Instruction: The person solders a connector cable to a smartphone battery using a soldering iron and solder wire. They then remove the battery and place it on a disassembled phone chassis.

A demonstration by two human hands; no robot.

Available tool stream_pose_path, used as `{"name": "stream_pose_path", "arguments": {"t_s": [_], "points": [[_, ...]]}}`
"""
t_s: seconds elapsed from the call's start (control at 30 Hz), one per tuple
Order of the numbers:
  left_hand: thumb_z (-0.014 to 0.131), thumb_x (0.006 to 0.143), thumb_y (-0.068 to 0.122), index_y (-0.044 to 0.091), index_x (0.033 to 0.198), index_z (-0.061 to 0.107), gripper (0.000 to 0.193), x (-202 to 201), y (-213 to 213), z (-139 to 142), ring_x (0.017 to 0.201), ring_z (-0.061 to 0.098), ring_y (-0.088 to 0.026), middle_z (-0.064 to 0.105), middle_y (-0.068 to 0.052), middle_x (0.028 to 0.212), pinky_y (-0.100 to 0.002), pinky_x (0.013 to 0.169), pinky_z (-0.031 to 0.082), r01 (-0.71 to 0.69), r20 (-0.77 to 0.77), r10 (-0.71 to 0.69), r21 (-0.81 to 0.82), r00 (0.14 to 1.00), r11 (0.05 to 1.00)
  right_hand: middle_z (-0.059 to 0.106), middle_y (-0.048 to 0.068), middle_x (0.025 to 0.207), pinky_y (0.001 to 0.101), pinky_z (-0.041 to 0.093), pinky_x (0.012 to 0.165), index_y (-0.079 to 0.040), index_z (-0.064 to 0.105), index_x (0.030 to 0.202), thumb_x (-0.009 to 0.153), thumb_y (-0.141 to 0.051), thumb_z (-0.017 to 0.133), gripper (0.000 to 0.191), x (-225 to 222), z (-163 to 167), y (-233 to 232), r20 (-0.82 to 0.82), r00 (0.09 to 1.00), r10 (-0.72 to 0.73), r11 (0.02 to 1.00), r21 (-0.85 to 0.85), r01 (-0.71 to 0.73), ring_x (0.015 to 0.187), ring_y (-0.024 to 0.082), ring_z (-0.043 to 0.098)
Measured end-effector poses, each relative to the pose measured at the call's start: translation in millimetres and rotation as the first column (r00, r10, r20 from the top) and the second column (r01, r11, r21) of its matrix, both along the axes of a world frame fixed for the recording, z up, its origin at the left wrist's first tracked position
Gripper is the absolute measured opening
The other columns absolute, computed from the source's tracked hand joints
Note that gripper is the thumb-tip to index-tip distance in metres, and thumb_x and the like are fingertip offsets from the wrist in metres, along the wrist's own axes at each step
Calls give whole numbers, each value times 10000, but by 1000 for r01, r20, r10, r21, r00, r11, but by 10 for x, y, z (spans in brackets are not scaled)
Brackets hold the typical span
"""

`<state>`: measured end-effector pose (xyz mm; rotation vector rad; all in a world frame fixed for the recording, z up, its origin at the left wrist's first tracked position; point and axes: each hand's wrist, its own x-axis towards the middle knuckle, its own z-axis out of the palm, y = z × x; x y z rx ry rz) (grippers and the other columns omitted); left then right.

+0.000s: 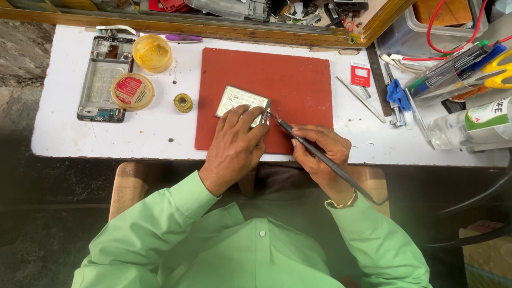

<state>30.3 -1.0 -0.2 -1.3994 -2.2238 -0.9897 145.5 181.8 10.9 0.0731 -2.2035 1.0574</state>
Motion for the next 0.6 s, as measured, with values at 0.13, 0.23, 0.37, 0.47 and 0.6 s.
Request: {"name": "stream_pose_path", "arguments": {"t_s": [0.13,0.23,0.37,0.47,0.6], "points": [[686,816,46,61,1101,674,285,1,-8,4,1286,520,-358,574,-131,1356,-525,1086,433,5,9,-5,-13,1000,1000,764,156,1093,254,642,763,16,724,1076,857,69,751,228,7,10,3,32,999,-10,1000,-18,11,939,203,766],[684,811,44,58,1099,676,288,2,-10,8,1285,520,-362,575,-133,1356,-526,1088,430,7,8,-7,-19,1000,1000,763,152,1090,256,640,771,22,721,1075,870,69,743,212,17,17,0,30,999,-10,1000,-18,10,938,193,763],[682,810,42,54,1099,683,289,2,-4,14,1283,519,-363,576,-136,1358,-527,1093,429,6,4,-6,-23,1000,1000,774,136,1057,231,615,708,20,729,1056,875,66,739,187,14,22,-15,51,998,-40,996,-74,44,845,147,746],[683,808,44,50,1098,687,289,4,-8,12,1285,518,-368,577,-141,1358,-527,1093,428,7,4,-7,-21,1000,1000,775,129,1047,223,606,708,21,728,1046,878,67,739,174,11,28,-22,43,998,-47,997,-61,50,842,134,744],[684,801,48,50,1091,689,290,8,-12,8,1281,519,-373,578,-148,1355,-533,1097,425,5,-5,-5,-26,1000,1000,770,132,1048,223,608,712,26,728,1050,872,66,737,182,19,33,-36,61,997,-50,997,-62,54,850,133,740]]}}
